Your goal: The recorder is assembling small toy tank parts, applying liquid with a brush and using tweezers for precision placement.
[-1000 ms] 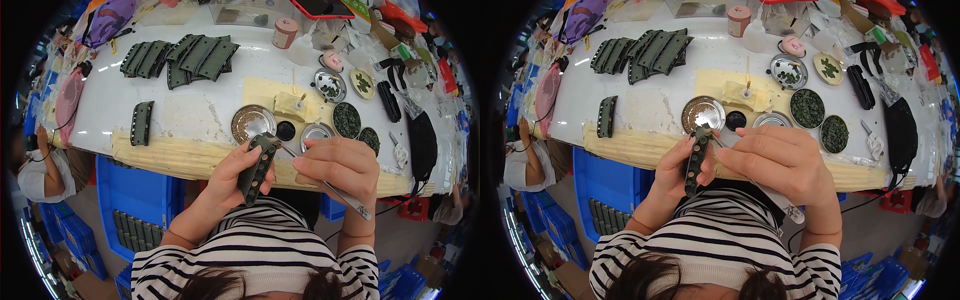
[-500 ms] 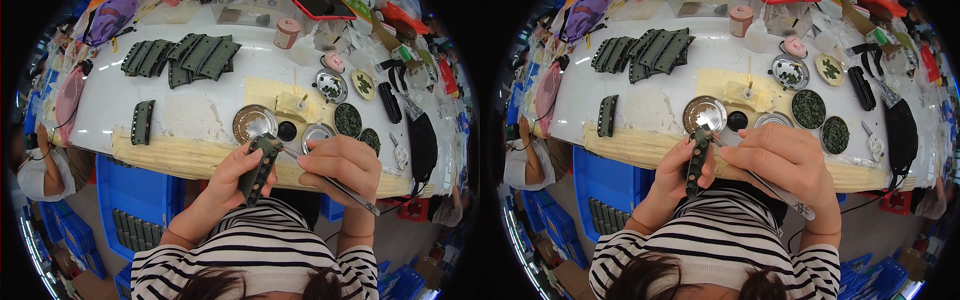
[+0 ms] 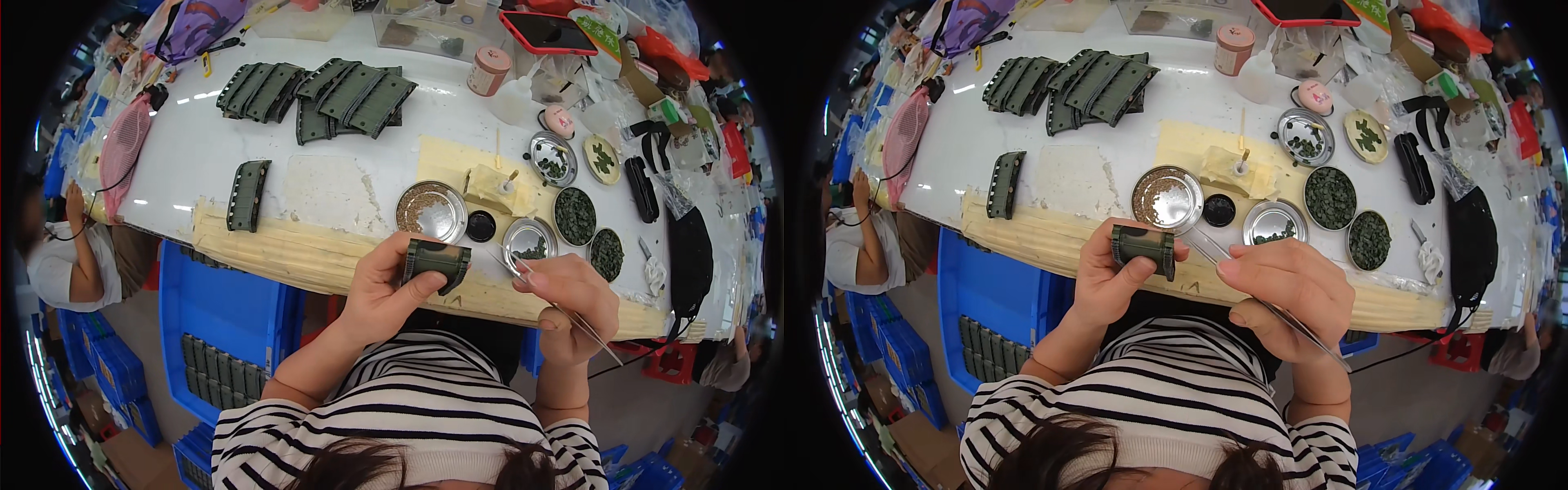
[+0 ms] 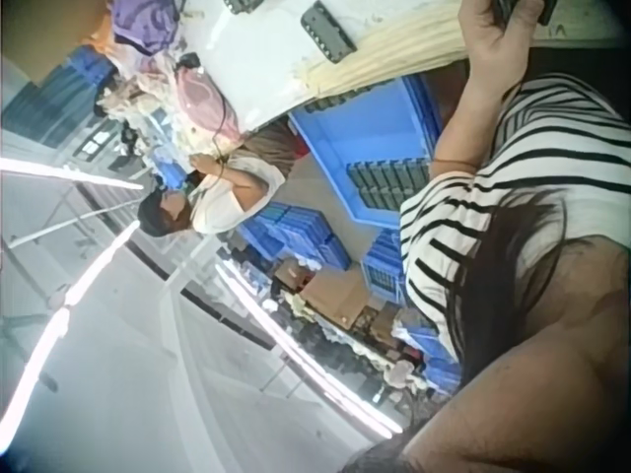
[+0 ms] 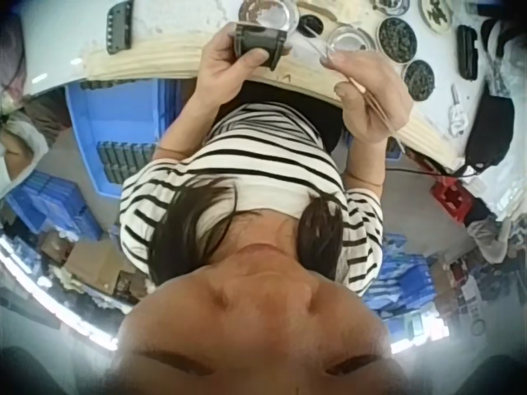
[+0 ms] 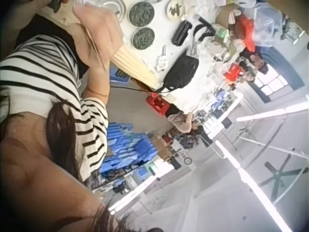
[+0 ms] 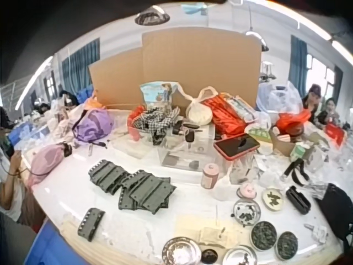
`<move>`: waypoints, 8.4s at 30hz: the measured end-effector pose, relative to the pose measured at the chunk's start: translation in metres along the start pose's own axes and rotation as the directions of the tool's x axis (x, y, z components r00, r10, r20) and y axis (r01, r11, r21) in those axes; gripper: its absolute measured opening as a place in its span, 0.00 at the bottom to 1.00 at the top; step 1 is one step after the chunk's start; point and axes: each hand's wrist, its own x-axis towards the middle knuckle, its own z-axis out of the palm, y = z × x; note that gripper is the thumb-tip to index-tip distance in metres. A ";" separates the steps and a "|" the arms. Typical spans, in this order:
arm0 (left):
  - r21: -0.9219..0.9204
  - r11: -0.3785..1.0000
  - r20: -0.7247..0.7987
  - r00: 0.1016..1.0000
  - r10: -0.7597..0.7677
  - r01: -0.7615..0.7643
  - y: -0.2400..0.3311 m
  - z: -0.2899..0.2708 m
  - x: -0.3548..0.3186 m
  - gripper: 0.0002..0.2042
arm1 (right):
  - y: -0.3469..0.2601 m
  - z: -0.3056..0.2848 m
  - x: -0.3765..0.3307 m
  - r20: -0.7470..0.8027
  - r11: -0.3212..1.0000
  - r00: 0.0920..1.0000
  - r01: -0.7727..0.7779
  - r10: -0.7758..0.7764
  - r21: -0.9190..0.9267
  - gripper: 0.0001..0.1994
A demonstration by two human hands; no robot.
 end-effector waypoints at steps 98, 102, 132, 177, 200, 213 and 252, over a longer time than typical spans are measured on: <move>-0.593 0.269 0.575 0.633 -0.519 0.759 -0.033 0.036 -0.055 0.23 | 0.021 -0.159 -0.099 -0.196 0.421 0.922 -0.332 0.335 -0.844 0.16; -0.642 0.189 0.595 0.638 -0.489 0.743 -0.041 0.037 -0.070 0.22 | -0.011 -0.076 -0.096 0.058 0.666 0.928 -0.218 0.367 -0.714 0.22; -0.698 0.016 0.602 0.599 -0.528 0.715 -0.045 0.042 -0.081 0.17 | -0.012 -0.016 -0.099 0.243 0.692 0.846 -0.189 0.475 -0.696 0.33; -0.764 -0.076 0.577 0.625 -0.526 0.640 -0.054 0.043 -0.079 0.18 | -0.008 -0.009 -0.104 0.257 0.707 0.881 -0.116 0.398 -0.697 0.32; -0.749 0.064 0.508 0.634 -0.584 0.659 -0.055 0.043 -0.079 0.15 | -0.010 -0.007 -0.101 0.265 0.688 0.875 -0.101 0.405 -0.719 0.32; -0.736 0.245 0.366 0.675 -0.641 0.631 -0.045 0.051 -0.072 0.14 | -0.007 -0.006 -0.106 0.205 0.730 0.893 -0.177 0.401 -0.660 0.34; -0.776 0.127 0.477 0.706 -0.524 0.618 -0.053 0.047 -0.069 0.17 | -0.009 0.000 -0.105 0.229 0.696 0.886 -0.135 0.404 -0.706 0.32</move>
